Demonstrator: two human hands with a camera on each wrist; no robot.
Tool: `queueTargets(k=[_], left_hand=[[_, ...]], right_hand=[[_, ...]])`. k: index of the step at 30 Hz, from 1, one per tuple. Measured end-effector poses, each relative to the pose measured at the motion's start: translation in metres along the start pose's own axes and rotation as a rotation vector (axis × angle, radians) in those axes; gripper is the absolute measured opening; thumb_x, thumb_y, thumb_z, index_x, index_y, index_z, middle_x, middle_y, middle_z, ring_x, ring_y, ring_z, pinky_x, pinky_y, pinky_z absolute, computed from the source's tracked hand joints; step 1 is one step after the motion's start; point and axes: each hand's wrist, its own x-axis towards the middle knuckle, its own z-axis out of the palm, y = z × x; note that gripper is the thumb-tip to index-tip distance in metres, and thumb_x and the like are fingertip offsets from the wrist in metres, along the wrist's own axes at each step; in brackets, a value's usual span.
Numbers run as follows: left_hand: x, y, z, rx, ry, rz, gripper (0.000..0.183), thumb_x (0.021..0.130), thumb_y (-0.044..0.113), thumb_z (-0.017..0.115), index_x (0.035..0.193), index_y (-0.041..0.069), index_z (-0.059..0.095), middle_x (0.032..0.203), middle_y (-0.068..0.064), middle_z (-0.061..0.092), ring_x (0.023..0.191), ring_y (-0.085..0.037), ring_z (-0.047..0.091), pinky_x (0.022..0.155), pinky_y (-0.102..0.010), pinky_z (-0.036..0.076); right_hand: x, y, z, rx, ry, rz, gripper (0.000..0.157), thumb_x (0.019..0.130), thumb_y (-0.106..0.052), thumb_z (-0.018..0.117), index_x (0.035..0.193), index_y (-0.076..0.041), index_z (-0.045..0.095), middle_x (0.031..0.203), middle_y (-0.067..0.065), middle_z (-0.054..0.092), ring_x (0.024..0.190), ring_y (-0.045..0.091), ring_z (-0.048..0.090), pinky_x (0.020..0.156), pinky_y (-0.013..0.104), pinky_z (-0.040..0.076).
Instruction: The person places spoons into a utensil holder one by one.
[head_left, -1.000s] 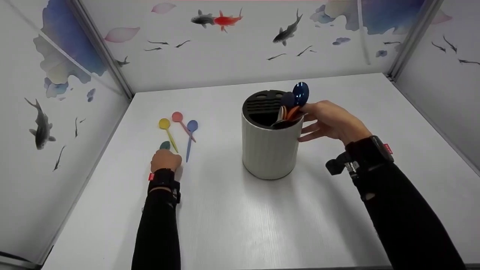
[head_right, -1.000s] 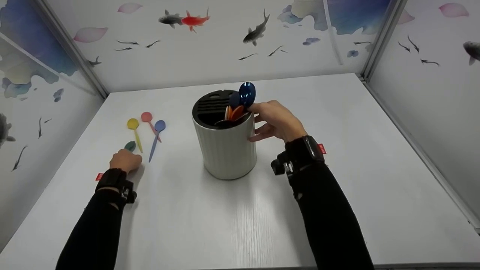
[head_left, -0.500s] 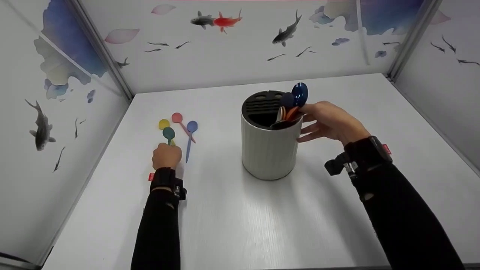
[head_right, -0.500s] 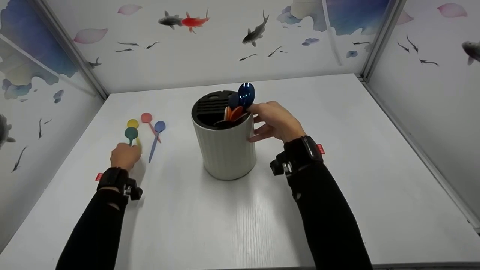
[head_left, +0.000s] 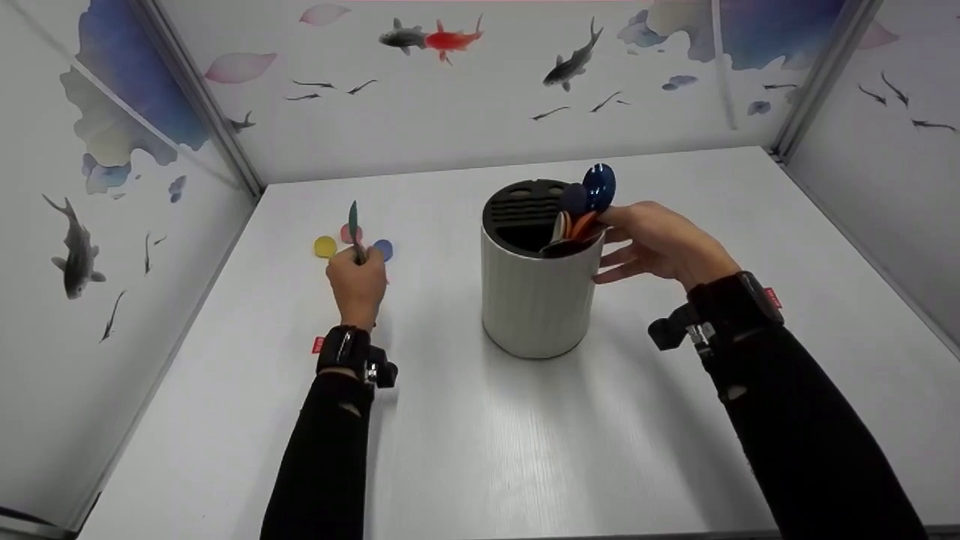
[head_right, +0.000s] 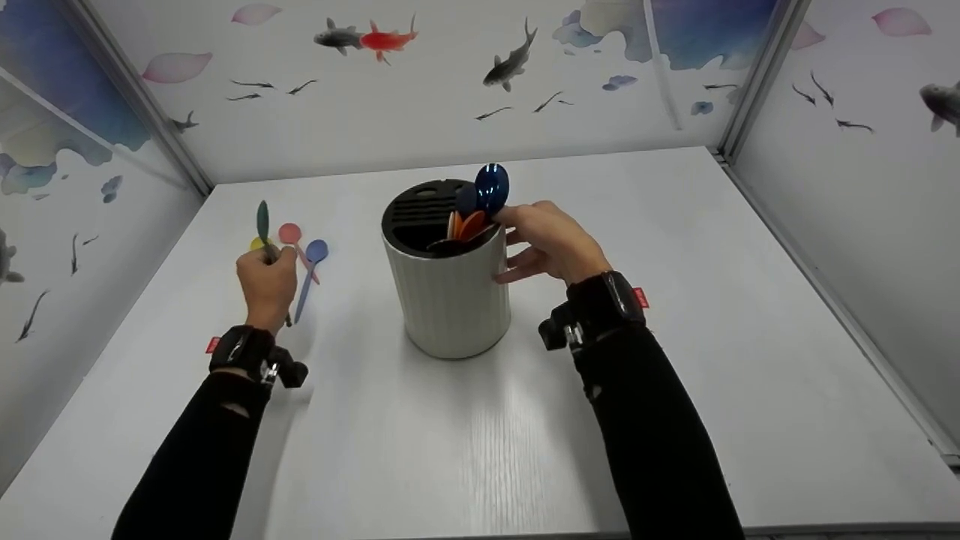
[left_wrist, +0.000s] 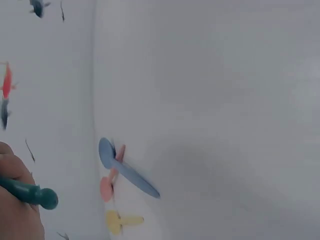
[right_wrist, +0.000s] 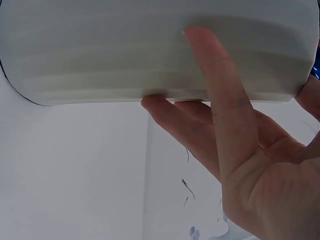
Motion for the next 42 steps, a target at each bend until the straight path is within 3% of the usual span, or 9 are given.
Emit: queueTargets(k=[4,7,13,28,34,42], left_hand=[[0.0,0.015,0.01,-0.059,0.034,0.063,0.044,0.087,0.008,0.06,0.053,0.016,0.034,0.052,0.007,0.029,0.051,-0.01,0.028,0.047,-0.026,0.021],[0.0,0.028,0.018,-0.101,0.035,0.112,0.043,0.084,0.006,0.059,0.052,0.017,0.033,0.051,0.007,0.028,0.052,-0.011,0.028,0.049,-0.027,0.02],[-0.004,0.058,0.031,-0.192,-0.04,0.154,0.044,0.086,0.003,0.059,0.052,0.017,0.035,0.049,0.008,0.032,0.048,-0.009,0.03,0.048,-0.025,0.024],[-0.02,0.135,0.046,-0.389,-0.227,0.215,0.047,0.094,0.003,0.055,0.055,0.018,0.033,0.049,0.007,0.032,0.042,-0.006,0.034,0.042,-0.024,0.026],[-0.022,0.171,0.049,-0.453,-0.265,0.244,0.049,0.095,0.002,0.054,0.056,0.019,0.03,0.052,0.008,0.028,0.045,-0.007,0.028,0.045,-0.025,0.022],[-0.027,0.199,0.054,-0.554,-0.309,0.249,0.051,0.098,0.002,0.051,0.055,0.019,0.03,0.05,0.006,0.03,0.043,-0.008,0.03,0.047,-0.026,0.023]], right_hand=[[0.0,0.0,-0.001,0.002,0.0,0.004,0.049,0.102,-0.034,0.059,0.135,0.002,0.056,0.14,0.023,0.052,0.111,0.042,0.067,0.087,0.049,0.058],[-0.001,0.0,-0.001,0.01,0.002,-0.002,0.047,0.101,-0.033,0.06,0.134,0.001,0.058,0.139,0.023,0.054,0.109,0.042,0.068,0.086,0.05,0.058],[-0.001,0.0,-0.002,0.017,0.003,0.0,0.045,0.101,-0.032,0.06,0.133,0.0,0.06,0.137,0.022,0.055,0.106,0.04,0.07,0.086,0.05,0.058],[-0.001,0.001,-0.003,0.011,0.01,0.015,0.047,0.101,-0.033,0.061,0.134,0.0,0.059,0.137,0.023,0.055,0.105,0.04,0.071,0.086,0.049,0.058],[-0.001,0.001,-0.002,0.005,0.011,0.012,0.047,0.101,-0.033,0.061,0.134,0.0,0.059,0.138,0.022,0.055,0.106,0.04,0.07,0.086,0.05,0.058],[0.0,0.0,-0.001,0.006,0.01,0.004,0.044,0.101,-0.031,0.059,0.131,0.001,0.06,0.136,0.022,0.056,0.107,0.039,0.07,0.086,0.05,0.058]])
